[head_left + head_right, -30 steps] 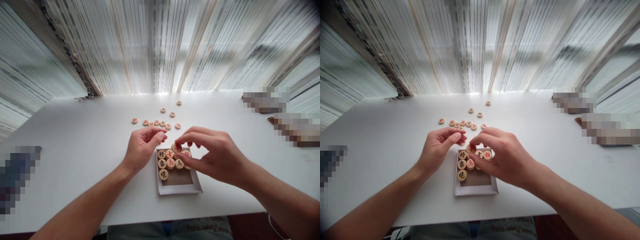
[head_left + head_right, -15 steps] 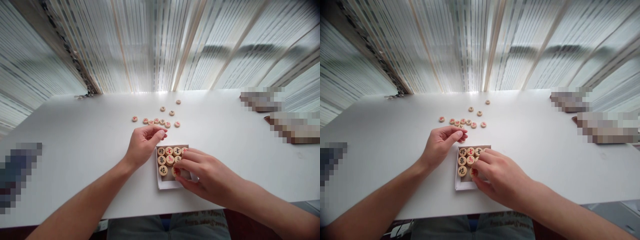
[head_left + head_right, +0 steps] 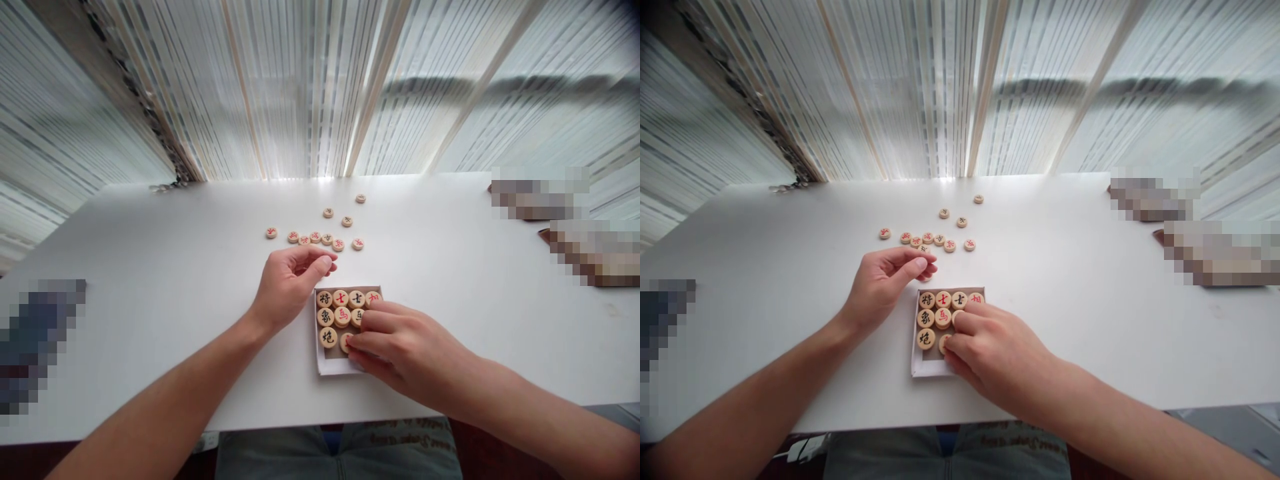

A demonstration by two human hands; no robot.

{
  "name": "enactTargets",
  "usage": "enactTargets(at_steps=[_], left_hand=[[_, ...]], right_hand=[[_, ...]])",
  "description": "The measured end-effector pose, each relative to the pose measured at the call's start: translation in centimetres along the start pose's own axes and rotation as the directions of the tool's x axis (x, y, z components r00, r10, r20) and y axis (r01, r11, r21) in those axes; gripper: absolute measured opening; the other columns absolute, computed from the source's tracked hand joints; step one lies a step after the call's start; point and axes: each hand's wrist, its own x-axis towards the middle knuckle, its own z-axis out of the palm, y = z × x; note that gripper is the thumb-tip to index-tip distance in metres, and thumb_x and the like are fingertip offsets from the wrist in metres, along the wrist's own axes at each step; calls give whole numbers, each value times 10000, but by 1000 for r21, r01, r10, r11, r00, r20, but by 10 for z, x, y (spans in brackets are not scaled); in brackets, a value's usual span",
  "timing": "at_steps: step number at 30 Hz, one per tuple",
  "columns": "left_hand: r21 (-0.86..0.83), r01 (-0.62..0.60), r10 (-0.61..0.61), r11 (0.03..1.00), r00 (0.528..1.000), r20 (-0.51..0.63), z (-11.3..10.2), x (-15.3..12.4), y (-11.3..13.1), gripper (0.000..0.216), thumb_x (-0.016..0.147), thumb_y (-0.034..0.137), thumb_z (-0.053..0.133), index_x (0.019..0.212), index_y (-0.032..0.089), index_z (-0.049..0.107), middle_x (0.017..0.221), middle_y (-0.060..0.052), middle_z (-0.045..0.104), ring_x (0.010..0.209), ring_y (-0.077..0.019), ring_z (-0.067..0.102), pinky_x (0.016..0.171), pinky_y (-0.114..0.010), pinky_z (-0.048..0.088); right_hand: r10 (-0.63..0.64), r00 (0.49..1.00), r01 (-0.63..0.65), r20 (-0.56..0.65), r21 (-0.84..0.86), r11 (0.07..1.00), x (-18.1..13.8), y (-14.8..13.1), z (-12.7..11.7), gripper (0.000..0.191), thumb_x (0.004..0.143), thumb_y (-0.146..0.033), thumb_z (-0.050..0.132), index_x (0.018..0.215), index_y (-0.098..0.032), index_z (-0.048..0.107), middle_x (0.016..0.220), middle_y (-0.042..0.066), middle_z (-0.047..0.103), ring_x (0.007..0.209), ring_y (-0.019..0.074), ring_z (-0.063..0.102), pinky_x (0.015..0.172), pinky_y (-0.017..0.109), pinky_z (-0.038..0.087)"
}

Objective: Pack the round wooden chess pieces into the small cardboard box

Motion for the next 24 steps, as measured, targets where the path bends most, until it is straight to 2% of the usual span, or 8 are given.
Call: enactTargets(at_steps=[8,24], left_hand=[[9,6,-6,1000,1000,-4,0,-1,-1,144,902,275,766,899,154,844,877,-80,843,815,-206,783,818,-332,644],[-2,13,-13,1000,1000,-1,0,-1,0,143,903,272,768,902,158,854,877,-79,842,826,-212,786,817,-329,643]], right_hand=[[-32,999,31,-30,-39,999,3,-1,2,215,976,-97,684,803,-182,778,750,37,682,716,212,553,661,349,453],[-26,999,26,-23,-33,999,5,0,3,217,983,-96,672,801,-169,766,778,44,703,719,212,552,652,349,434]])
